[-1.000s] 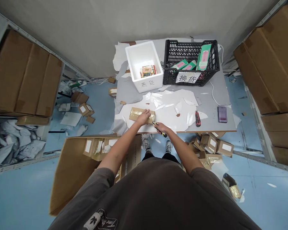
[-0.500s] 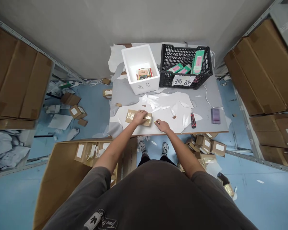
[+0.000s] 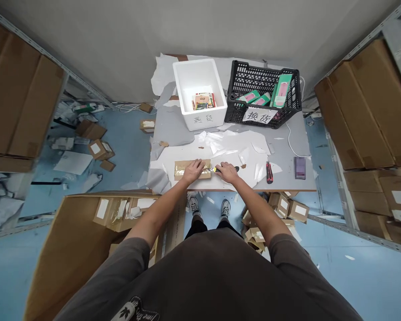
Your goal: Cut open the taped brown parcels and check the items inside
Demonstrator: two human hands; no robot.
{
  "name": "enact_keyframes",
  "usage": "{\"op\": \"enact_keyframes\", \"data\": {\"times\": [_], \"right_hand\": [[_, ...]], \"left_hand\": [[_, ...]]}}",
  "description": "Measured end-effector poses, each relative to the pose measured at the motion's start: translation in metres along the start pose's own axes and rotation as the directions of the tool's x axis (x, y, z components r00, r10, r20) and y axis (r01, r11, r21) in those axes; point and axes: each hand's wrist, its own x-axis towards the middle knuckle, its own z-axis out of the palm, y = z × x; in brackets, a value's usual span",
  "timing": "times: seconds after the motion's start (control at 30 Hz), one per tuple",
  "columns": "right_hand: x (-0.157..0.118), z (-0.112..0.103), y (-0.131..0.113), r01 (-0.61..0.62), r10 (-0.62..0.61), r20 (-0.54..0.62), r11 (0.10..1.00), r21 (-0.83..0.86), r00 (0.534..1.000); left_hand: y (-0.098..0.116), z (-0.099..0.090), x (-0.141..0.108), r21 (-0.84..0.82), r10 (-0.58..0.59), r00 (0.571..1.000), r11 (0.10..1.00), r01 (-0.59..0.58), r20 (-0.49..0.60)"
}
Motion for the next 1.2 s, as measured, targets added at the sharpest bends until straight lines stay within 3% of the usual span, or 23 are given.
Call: {"op": "enact_keyframes", "data": {"times": [0.43, 1.0, 1.2], "right_hand": [[0.006, 0.012, 0.005, 0.026, -0.025, -0.034, 0.999, 0.028, 0.999], [0.016, -0.003, 0.023, 0.108, -0.108, -0.018, 0.994, 0.022, 0.994], [0.019, -0.004, 0.012, 0.066, -0.067, 0.017, 0.997, 0.048, 0.998]], "left_hand": [[0.0, 0.004, -0.003, -0.046, -0.012, 0.999, 0.999, 0.01, -0.037], [-0.006, 0.012, -0.005, -0.057, 0.03, 0.996, 0.998, -0.035, -0.089], [-0.007, 0.012, -0.006, -0.026, 0.023, 0.996, 0.999, -0.025, -0.084]]}}
